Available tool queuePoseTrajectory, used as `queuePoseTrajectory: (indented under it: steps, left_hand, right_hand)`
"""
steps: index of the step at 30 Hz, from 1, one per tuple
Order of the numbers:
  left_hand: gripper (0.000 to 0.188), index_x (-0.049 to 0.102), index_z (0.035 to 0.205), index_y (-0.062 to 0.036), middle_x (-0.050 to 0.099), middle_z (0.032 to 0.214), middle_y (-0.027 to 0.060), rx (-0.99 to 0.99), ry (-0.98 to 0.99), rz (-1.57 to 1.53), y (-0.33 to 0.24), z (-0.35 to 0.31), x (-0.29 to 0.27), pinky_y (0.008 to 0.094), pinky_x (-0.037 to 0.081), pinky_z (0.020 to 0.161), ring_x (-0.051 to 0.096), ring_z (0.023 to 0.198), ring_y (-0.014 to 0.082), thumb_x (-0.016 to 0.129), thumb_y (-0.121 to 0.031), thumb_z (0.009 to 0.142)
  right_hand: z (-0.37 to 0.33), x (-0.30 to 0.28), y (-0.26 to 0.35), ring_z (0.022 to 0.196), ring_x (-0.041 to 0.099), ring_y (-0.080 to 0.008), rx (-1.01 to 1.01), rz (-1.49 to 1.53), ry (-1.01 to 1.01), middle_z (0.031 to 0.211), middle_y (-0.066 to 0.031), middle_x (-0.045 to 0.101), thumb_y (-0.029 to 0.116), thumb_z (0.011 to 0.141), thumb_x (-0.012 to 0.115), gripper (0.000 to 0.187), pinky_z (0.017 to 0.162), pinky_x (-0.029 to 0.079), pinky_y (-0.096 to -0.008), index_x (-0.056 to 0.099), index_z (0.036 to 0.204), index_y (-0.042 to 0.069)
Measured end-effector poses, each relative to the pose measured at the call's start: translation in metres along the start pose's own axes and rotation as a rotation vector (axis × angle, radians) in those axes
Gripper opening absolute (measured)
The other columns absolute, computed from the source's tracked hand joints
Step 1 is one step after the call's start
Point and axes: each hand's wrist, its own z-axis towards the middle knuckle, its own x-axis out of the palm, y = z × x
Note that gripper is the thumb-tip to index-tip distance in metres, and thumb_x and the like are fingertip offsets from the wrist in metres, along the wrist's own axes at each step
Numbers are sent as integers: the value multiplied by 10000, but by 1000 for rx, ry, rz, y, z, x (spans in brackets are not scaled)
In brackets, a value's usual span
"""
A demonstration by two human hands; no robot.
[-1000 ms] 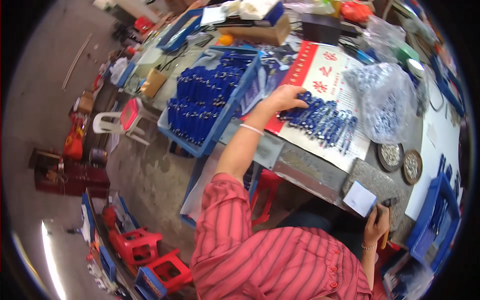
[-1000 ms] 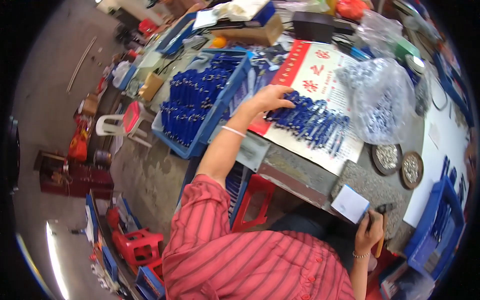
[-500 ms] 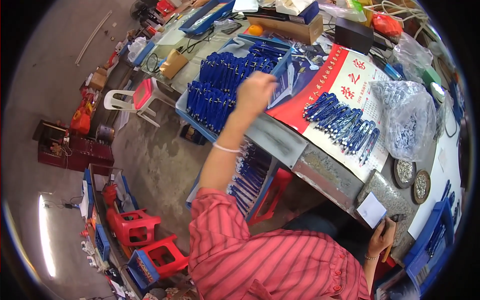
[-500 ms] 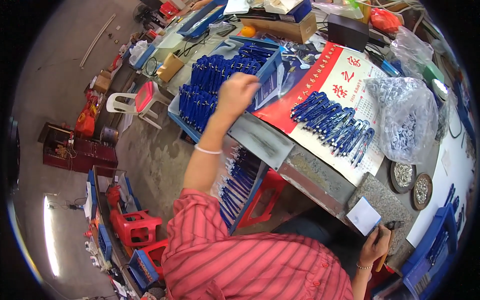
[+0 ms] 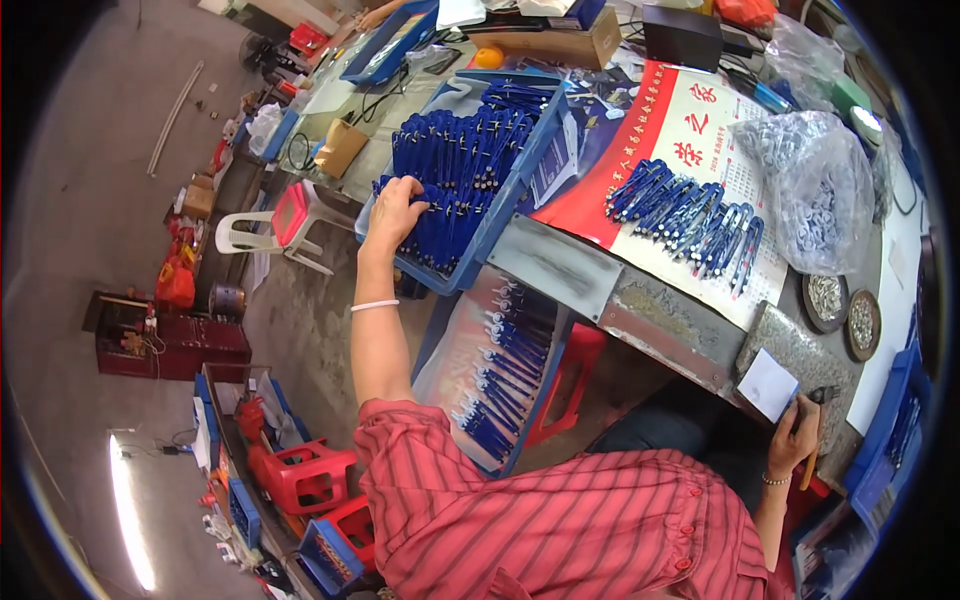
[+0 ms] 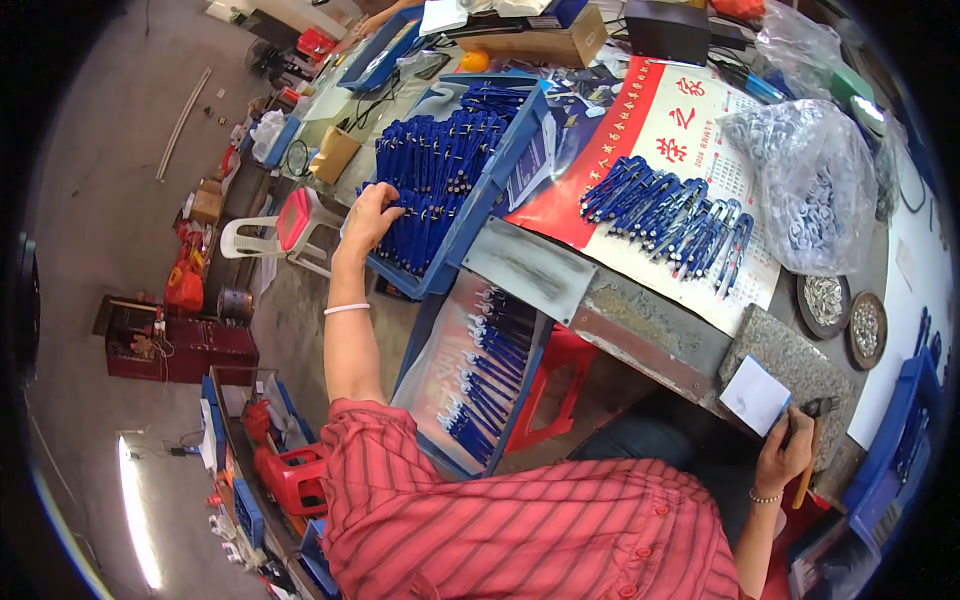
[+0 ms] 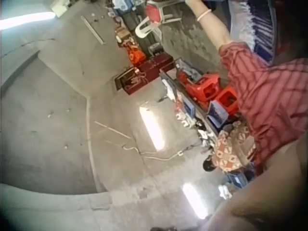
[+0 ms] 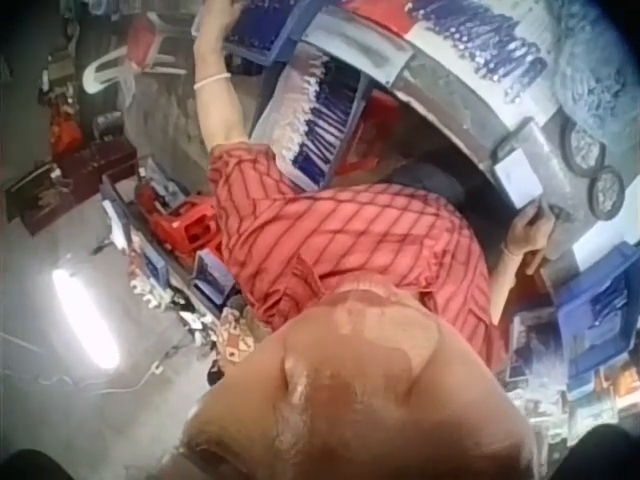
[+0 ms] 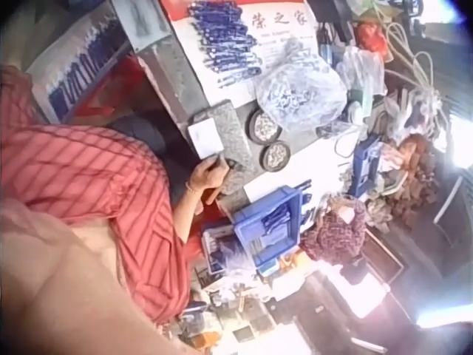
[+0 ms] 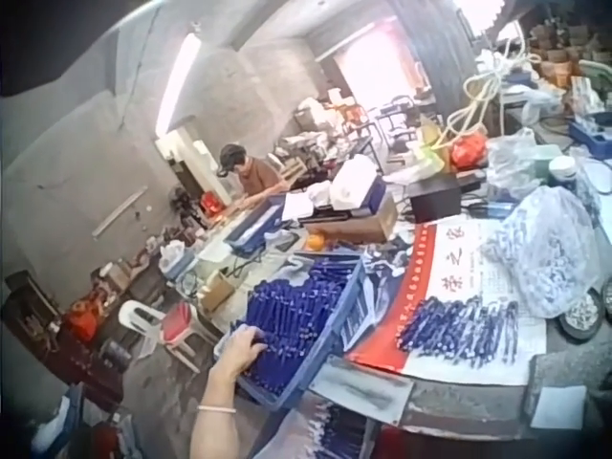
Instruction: Assembling small blue plastic thread snips by inserting metal rivets and hammering them into place on a workstation block.
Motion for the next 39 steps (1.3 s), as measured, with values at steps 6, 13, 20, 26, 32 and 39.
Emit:
queuePoseTrajectory:
  steps: [6, 13, 20, 26, 32, 39]
  left_hand:
    - [338, 634, 1042, -64, 606, 966, 126, 93, 10, -19, -1, 4, 2, 372, 517, 777, 627, 847, 293, 770, -150, 745]
    - [261, 640, 911, -58, 594, 946, 147, 42, 69, 23, -7, 11, -4, 428, 491, 804, 605, 921, 348, 779, -176, 725]
    - [269, 625, 842, -31, 638, 870, 170, 17, 97, 62, -16, 9, -20, 431, 492, 768, 623, 868, 360, 801, -167, 692]
    - [231, 623, 818, -17, 675, 772, 166, -97, -22, -101, -27, -12, -50, 399, 510, 667, 662, 718, 325, 783, -149, 716]
    - [152, 635, 848, 7, 668, 710, 105, -82, -195, -341, -88, -41, -118, 279, 505, 631, 648, 663, 150, 742, -72, 774]
    - [144, 636, 877, -12, 653, 792, 59, 412, 137, -744, -283, -109, -126, 255, 494, 658, 622, 710, 126, 741, -21, 780]
  right_hand:
    - [-6, 2, -6, 773, 614, -294, 6, 39, 1, 860, -163, 620, -66, 882, 567, 81, 733, 493, -348, 600, 957, -63]
    - [-3, 1, 0, 752, 606, -326, -5, 43, -21, 847, -179, 608, -75, 876, 568, 72, 701, 488, -367, 591, 944, -63]
    - [-2, 3, 1, 754, 608, -339, -26, 55, -39, 848, -186, 605, -79, 870, 566, 89, 688, 493, -379, 592, 954, -60]
    - [-5, 1, 1, 750, 601, -343, -11, 53, -35, 850, -181, 598, -77, 867, 557, 91, 682, 486, -377, 587, 949, -51]
    - [1, -2, 4, 758, 592, -274, 23, 106, 9, 848, -146, 588, -45, 896, 556, 85, 698, 471, -339, 584, 976, -44]
    - [13, -31, 69, 789, 509, -94, 303, 606, 95, 925, -41, 570, 13, 922, 555, 182, 718, 422, -243, 575, 1100, -20]
